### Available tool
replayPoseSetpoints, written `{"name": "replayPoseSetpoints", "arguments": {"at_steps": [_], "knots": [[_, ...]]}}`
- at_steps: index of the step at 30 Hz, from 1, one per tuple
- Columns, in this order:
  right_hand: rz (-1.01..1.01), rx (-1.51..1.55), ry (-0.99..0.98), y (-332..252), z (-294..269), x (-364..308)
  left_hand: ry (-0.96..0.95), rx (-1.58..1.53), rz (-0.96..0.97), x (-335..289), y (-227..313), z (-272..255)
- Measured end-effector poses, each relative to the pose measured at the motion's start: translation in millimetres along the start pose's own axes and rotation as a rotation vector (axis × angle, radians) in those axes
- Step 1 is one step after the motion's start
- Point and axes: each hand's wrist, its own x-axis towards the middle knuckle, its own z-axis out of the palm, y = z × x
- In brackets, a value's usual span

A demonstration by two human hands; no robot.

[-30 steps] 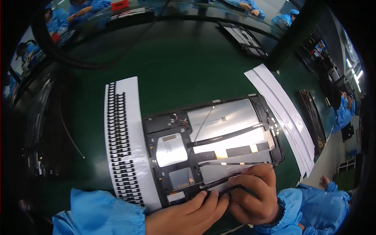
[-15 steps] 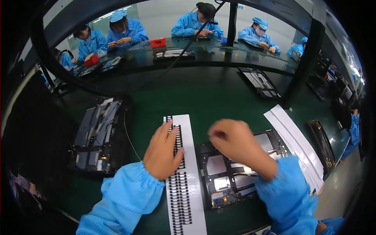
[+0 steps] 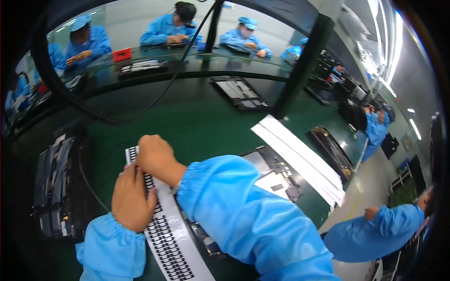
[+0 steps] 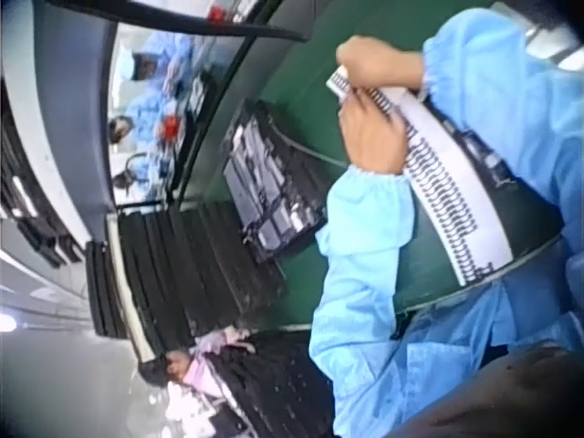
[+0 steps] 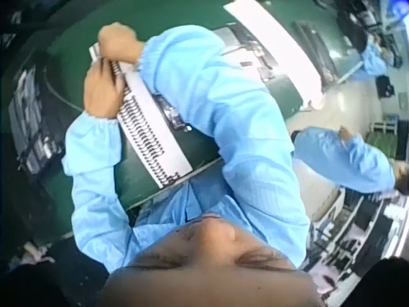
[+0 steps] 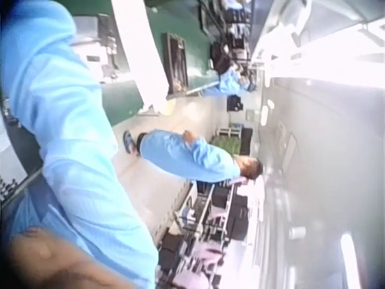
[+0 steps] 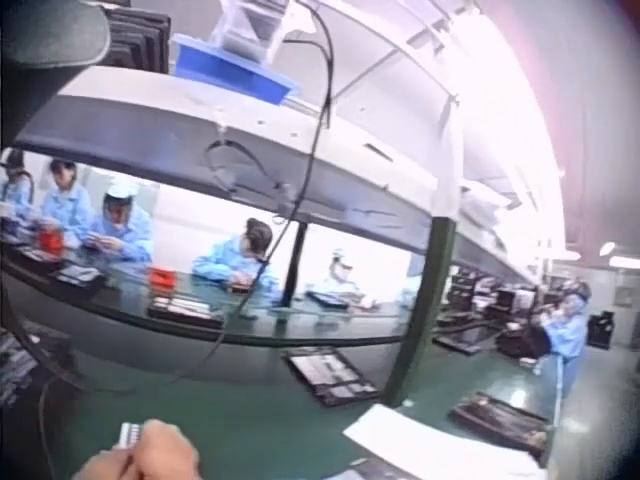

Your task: The person assembles internal components and routes ribbon cables inside electronic tablet frames by hand, attaching them to the chassis with adhesive strips.

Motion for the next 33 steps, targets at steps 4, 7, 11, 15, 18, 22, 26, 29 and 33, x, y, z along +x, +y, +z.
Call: {"name": "replayPoseSetpoints", "arguments": {"at_steps": [4, 7, 11, 15, 18, 22, 26, 29, 33], "knots": [[0.056, 0.040, 0.012, -1, 7, 5, -0.026, 0.029, 0.007, 1, -2, 2], [0.040, 0.061, 0.075, 1, 14, 4, -0.035, 0.024, 0.001, 0, -2, 2], [0.013, 0.040, 0.067, 1, 13, 4, -0.033, 0.036, 0.005, 1, 0, 3], [0.023, 0.083, 0.052, -1, 10, 6, -0.021, 0.051, 0.029, -1, 0, 2], [-0.008, 0.049, -0.029, 2, 8, 2, -0.035, 0.061, 0.043, -3, 0, 4], [-0.048, 0.172, 0.051, 5, -8, 2, -0.050, 0.043, 0.043, -4, 3, 4], [-0.186, 0.169, 0.202, 12, -98, -20, -0.059, 0.025, 0.087, 0, -1, 11], [-0.220, 0.168, 0.138, 26, -168, -75, 0.048, -0.045, 0.073, -10, -4, -20], [-0.003, 0.211, 0.196, 102, -222, -172, -0.104, -0.208, 0.343, 0, 64, -58]]}}
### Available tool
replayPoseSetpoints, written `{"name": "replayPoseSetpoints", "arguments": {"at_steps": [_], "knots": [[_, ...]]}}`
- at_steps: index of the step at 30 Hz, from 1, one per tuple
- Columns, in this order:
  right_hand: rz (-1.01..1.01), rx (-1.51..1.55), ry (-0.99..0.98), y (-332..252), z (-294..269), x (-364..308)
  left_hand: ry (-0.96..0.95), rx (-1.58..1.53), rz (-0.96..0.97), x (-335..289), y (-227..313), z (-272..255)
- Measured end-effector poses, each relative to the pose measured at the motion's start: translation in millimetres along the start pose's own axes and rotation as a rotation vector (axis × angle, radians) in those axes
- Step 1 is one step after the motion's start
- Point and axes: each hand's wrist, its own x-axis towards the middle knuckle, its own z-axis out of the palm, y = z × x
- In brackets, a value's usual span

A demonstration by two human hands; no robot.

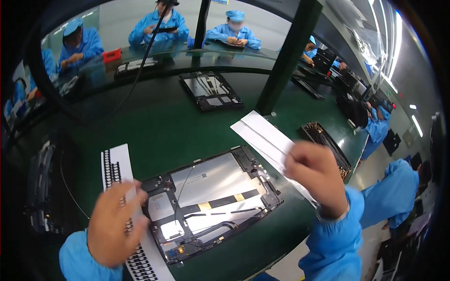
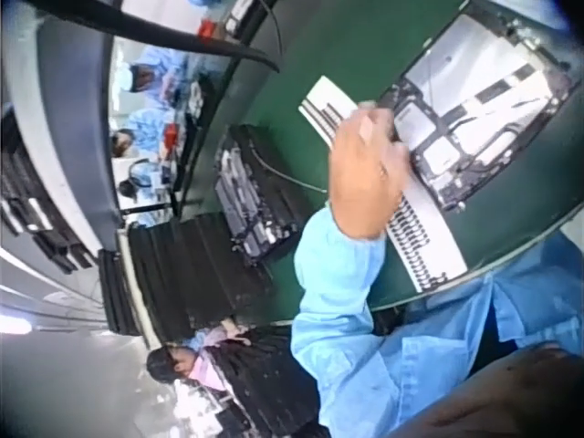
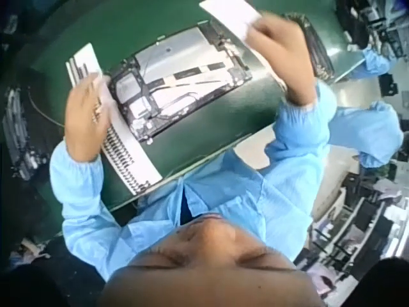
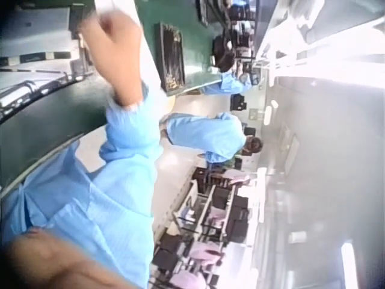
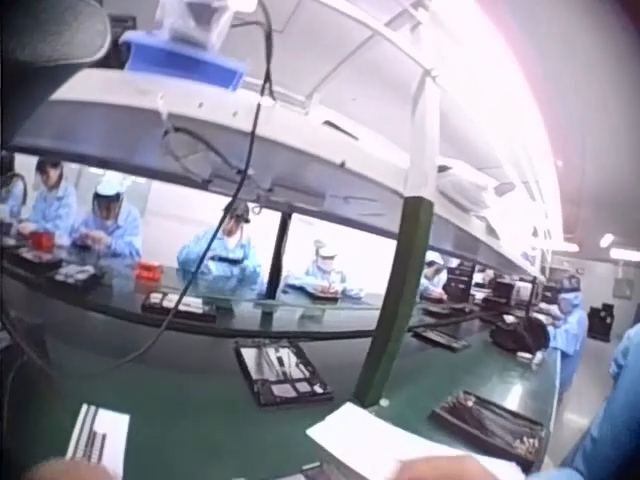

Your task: The person assembles internal components and routes ribbon cables inside electronic tablet frames by hand, attaching them to the chassis with adhesive strips.

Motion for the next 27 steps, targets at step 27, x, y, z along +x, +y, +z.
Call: {"name": "replayPoseSetpoints", "arguments": {"at_steps": [27], "knots": [[0.017, 0.009, -0.022, 55, 34, -71, -0.168, -0.110, 0.674, 39, 83, 70]]}}
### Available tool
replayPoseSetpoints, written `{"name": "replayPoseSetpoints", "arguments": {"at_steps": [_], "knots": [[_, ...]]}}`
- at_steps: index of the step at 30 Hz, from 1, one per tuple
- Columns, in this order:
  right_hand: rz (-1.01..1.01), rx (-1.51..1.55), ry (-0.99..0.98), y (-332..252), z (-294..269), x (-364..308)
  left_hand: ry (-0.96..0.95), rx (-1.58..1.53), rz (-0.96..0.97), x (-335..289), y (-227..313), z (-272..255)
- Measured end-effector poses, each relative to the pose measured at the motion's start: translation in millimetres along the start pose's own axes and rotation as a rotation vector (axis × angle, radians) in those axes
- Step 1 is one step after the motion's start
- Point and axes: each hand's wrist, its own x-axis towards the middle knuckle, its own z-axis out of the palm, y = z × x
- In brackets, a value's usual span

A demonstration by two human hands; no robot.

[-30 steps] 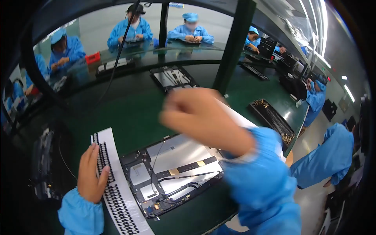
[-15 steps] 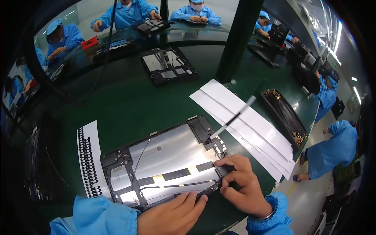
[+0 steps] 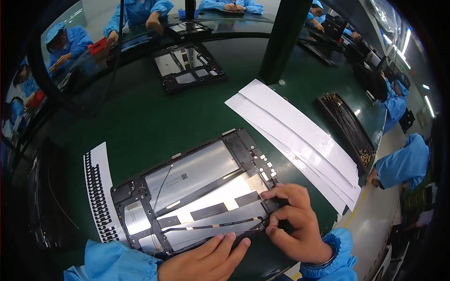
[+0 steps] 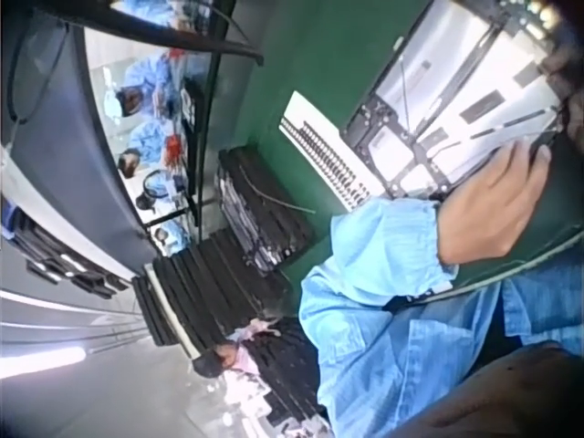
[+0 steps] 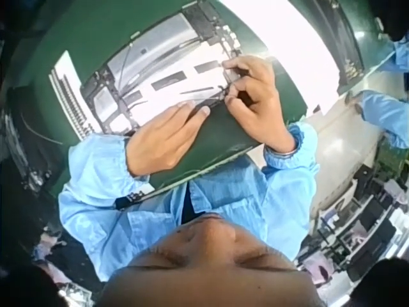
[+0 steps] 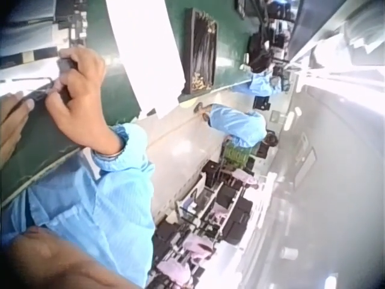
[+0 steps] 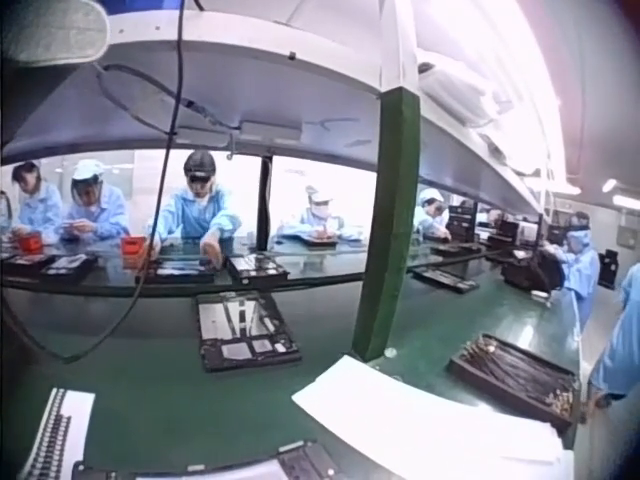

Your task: The person assembles internal components and routes ribbon cables inside electronic tablet frames by hand, attaching them to the chassis with adhesive strips.

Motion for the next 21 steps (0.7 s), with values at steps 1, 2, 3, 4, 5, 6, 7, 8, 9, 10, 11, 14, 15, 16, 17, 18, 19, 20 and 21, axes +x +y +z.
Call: {"name": "replayPoseSetpoints", "arguments": {"at_steps": [1, 2, 3, 4, 5, 6, 7, 8, 9, 10, 11, 14, 15, 16, 17, 18, 19, 20, 21], "knots": [[-0.002, 0.001, 0.000, -1, 1, 0, -0.006, 0.002, 0.004, 0, 0, -1], [0.005, -0.006, 0.002, -1, 2, 0, -0.006, 0.004, 0.003, 0, 1, -2], [0.018, -0.017, 0.004, 0, 2, 0, 0.004, -0.022, -0.007, 1, 0, 0], [0.021, -0.021, 0.005, 2, 2, 0, 0.014, -0.048, -0.018, 3, 0, 2], [0.031, -0.023, 0.007, 3, 2, 0, 0.016, -0.053, -0.015, 7, -2, 4], [0.028, -0.019, 0.007, 0, 1, -1, 0.001, -0.015, 0.012, 11, 0, 1], [0.022, -0.018, 0.006, -2, 0, -1, -0.014, 0.022, 0.039, 14, 2, -2], [0.022, -0.028, 0.010, -3, -1, -2, -0.012, 0.025, 0.037, 16, 4, -1], [0.031, -0.040, 0.014, -2, -1, -2, -0.036, 0.063, 0.050, 16, 2, 5], [0.035, -0.042, 0.015, -1, -3, -2, -0.059, 0.100, 0.066, 17, 1, 9], [0.040, -0.021, 0.015, 0, -6, -3, -0.058, 0.095, 0.070, 18, 0, 12], [0.050, 0.053, 0.026, 2, -8, -4, -0.075, 0.044, 0.038, 16, 0, 8], [0.072, 0.085, 0.034, 4, -9, -4, -0.068, 0.039, 0.032, 16, -1, 9], [0.077, 0.083, 0.032, 5, -10, -3, -0.061, 0.034, 0.025, 16, -3, 10], [0.070, 0.094, 0.013, 6, -11, -2, -0.060, 0.028, 0.024, 15, -4, 11], [0.060, 0.107, -0.001, 5, -13, -2, -0.060, 0.016, 0.023, 16, -4, 11], [0.063, 0.107, -0.001, 2, -13, -3, -0.061, 0.004, 0.021, 16, -3, 11], [0.076, 0.067, -0.011, -2, -13, -2, -0.062, 0.002, 0.020, 17, -3, 11], [0.090, 0.026, -0.020, -4, -13, -2, -0.062, 0.008, 0.021, 17, -3, 11]]}}
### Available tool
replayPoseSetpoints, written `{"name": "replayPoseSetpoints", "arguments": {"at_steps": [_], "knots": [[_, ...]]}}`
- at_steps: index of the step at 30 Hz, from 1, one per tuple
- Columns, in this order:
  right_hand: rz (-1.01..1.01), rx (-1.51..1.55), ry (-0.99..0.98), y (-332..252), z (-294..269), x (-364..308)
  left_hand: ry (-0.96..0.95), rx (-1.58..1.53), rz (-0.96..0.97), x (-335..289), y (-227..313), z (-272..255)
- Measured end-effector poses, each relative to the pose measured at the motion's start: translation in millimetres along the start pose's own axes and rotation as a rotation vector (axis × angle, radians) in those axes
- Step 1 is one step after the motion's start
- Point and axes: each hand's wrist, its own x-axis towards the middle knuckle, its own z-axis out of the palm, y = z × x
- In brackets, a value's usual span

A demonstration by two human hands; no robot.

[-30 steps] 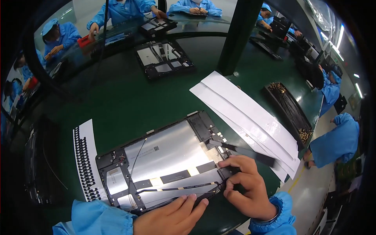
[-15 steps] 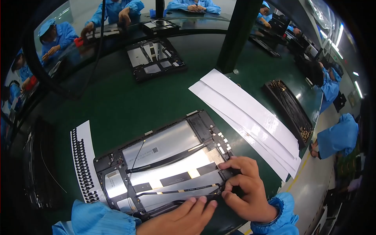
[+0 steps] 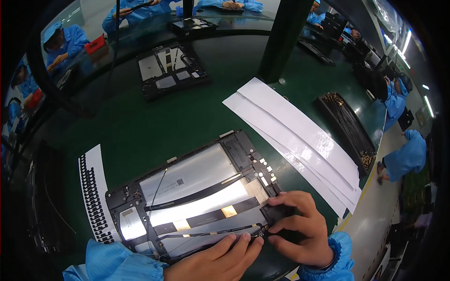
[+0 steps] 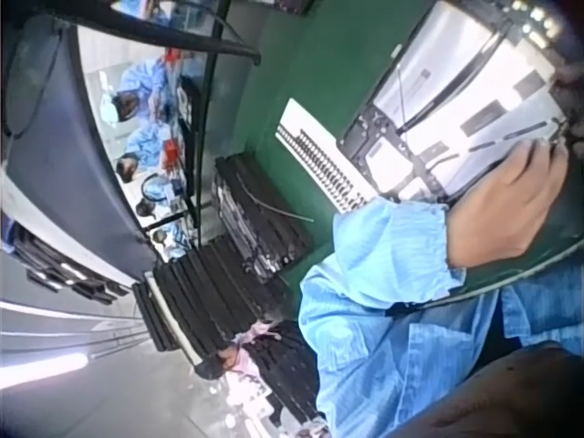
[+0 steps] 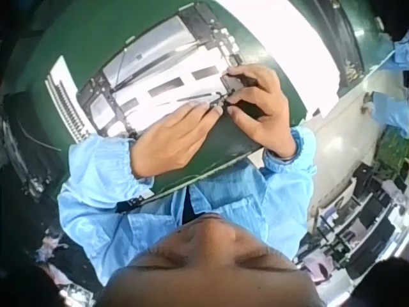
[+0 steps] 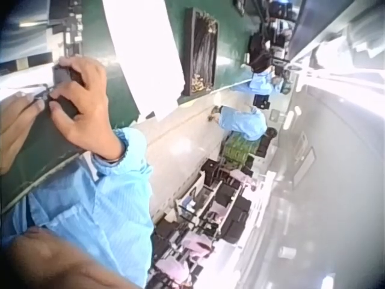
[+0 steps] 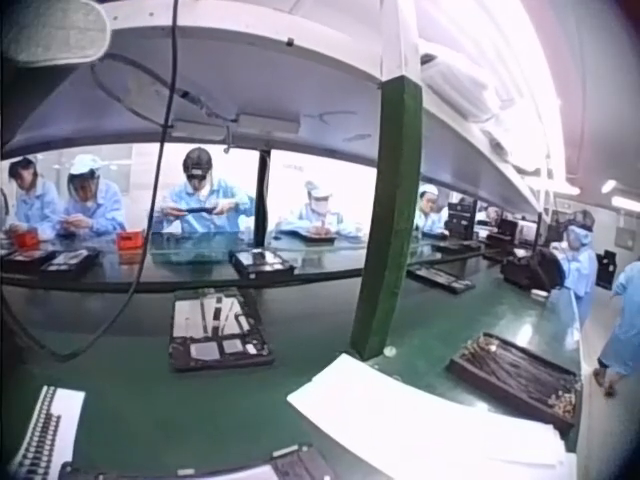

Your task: The person assembles internal components and routes ribbon cables inside electronic tablet frames by hand, attaching them to the chassis with adhesive strips.

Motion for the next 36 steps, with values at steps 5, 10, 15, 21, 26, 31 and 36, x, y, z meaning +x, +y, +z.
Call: {"name": "replayPoseSetpoints", "arguments": {"at_steps": [5, 10, 15, 21, 26, 31, 36], "knots": [[-0.036, -0.068, -0.019, 2, 2, 1, -0.002, 0.004, -0.013, -1, 0, -1], [-0.046, -0.120, 0.000, -2, 2, 0, 0.023, 0.009, 0.000, 0, 0, -1], [-0.191, -0.195, -0.006, 1, 2, 4, -0.012, 0.033, 0.003, -2, 0, -2], [-0.200, -0.098, 0.062, 4, 3, -3, 0.071, -0.111, -0.088, -16, 10, -14], [-0.268, -0.193, 0.028, 3, 12, 0, 0.069, -0.067, -0.103, -27, 10, -12], [-0.252, -0.226, 0.059, 1, 13, -2, 0.112, -0.042, -0.075, -26, 11, -8], [-0.302, -0.127, 0.088, 10, 12, -4, 0.126, -0.096, -0.108, -19, 13, -11]]}}
